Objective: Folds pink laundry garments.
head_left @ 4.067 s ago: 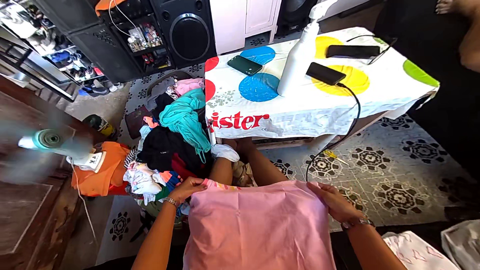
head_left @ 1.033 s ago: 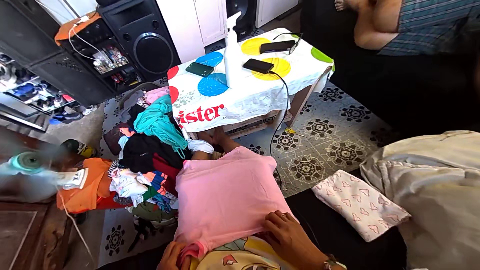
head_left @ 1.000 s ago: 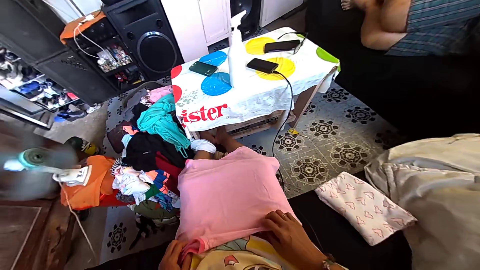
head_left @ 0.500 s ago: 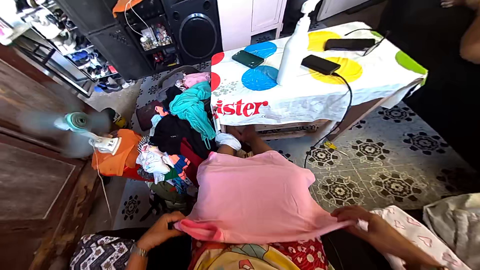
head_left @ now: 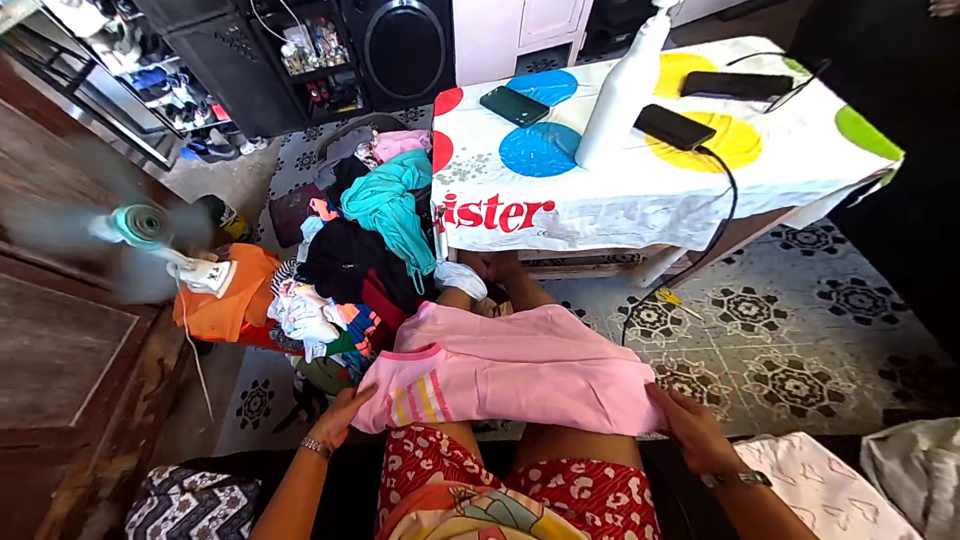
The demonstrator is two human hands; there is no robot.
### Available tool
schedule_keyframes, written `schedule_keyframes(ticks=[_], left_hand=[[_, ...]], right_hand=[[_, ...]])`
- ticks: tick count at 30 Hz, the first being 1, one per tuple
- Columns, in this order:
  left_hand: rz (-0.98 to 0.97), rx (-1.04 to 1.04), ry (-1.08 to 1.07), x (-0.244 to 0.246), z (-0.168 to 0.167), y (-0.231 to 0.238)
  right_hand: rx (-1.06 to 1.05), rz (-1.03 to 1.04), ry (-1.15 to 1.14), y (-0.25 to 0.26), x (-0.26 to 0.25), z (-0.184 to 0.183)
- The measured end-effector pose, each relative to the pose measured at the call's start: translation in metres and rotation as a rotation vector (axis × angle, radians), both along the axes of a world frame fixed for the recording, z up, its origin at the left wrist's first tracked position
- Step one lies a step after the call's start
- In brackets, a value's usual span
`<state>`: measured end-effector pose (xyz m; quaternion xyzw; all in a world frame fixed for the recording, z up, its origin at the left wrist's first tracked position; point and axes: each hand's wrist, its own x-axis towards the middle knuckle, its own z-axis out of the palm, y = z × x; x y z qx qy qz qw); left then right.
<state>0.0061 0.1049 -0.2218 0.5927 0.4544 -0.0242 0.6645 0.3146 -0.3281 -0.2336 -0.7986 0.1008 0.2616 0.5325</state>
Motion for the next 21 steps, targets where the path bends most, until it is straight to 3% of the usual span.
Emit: schedule_keyframes(ticks=[3, 6, 11, 14, 18, 21], left_hand=[[0.18, 0.113, -0.077, 0.009, 0.016, 0.001], [0.168, 0.123, -0.083, -0.016, 0.037, 0.007], [-0.03, 0.12, 0.026, -0.063, 0.014, -0.009], [0.028, 0.216, -0.031, -0.064, 0.011, -0.017], [0.164, 0.31, -0.177, -0.064, 0.034, -0.022], [0.034, 0.329, -0.067, -0.069, 0.015, -0.028]], right_hand=[[-0.201, 0.115, -0.261, 0.004, -0.002, 0.022], [-0.297, 0.251, -0.378, -0.013, -0.009, 0.04], [-0.345, 0.382, -0.37, -0.036, -0.04, 0.031], [-0.355, 0.329, -0.404, -0.037, -0.047, 0.034], [-0.348, 0.262, -0.528, -0.05, -0.061, 0.045], [-0.443, 0.328, -0.382, -0.061, -0.072, 0.03]])
